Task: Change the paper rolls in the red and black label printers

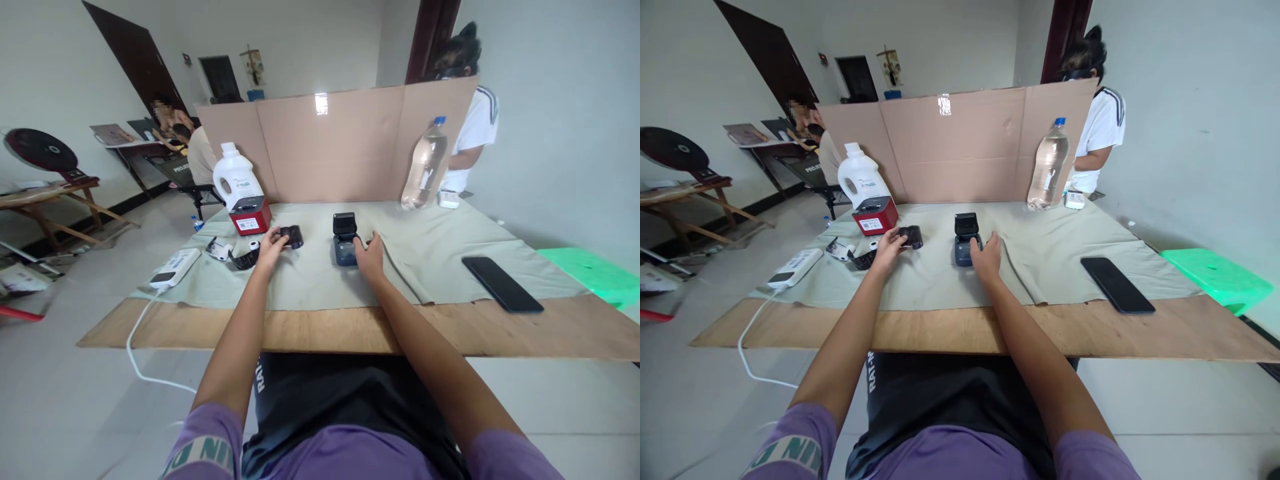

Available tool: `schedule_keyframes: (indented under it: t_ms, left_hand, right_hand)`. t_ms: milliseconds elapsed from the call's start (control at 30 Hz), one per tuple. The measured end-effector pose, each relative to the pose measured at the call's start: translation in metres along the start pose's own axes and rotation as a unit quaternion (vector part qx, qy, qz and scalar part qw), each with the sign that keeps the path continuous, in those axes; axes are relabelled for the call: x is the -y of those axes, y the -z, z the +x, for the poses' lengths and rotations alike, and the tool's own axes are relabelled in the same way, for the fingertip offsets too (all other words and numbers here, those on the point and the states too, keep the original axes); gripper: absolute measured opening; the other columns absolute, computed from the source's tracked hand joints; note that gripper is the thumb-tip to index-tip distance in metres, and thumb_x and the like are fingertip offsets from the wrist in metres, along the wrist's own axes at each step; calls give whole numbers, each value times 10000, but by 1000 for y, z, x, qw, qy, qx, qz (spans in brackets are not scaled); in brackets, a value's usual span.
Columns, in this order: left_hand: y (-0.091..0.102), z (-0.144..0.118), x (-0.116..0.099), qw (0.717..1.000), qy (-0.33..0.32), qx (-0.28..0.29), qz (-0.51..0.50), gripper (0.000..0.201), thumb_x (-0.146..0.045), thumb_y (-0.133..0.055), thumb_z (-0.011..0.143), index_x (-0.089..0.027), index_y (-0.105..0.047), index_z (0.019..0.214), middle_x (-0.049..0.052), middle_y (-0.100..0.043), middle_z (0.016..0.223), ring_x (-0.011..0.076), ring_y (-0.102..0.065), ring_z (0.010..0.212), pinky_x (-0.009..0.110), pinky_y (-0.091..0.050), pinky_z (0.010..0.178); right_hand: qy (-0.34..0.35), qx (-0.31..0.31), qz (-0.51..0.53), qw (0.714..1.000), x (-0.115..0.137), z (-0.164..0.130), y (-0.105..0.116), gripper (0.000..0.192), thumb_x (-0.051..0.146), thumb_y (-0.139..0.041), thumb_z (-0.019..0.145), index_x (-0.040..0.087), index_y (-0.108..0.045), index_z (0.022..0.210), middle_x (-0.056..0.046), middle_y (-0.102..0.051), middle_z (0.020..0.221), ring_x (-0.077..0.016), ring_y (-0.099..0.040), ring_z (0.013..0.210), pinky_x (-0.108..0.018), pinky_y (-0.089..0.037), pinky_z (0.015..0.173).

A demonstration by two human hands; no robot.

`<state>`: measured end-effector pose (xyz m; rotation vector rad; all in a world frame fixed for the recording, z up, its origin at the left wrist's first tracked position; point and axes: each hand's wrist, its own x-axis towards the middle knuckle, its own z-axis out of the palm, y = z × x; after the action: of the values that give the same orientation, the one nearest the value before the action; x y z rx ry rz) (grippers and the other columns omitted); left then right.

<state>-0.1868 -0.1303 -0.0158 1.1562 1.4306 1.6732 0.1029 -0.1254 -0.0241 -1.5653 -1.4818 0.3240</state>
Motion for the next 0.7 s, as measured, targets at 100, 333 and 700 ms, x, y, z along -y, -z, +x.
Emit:
schedule_keyframes:
  t_ms: [100,333,700]
  left_hand:
    - [-5,-1,5,999,1,35,42,527,-210,-737,701,-187,-612,1213,67,-652,1004,193,-676,938,338,-582,842]
    - [-5,6,16,992,-17,15,121,258,-190,-537,783,-199,-628,1024,54,-677,1027,234,-635,1056,400,-514,996]
    - [-1,-4,12,980,-107,37,163,289,-232,-639,830,-185,-554,1103,85,-649,1108,222,-620,1089,374,-461,1038]
  right_hand:
    - [-33,1,37,999,2,1,1,716,494,-481,905,88,-347,1479,-210,-557,1321,-294,-546,1177,-445,-419,1055]
    - [-29,2,50,998,4,1,2,750,474,-500,894,14,-357,1469,-237,-554,1312,-297,-532,1182,-428,-388,1090]
    - [-33,5,55,998,3,1,1,731,471,-508,890,39,-369,1463,-236,-546,1336,-298,-533,1184,-440,-395,1086]
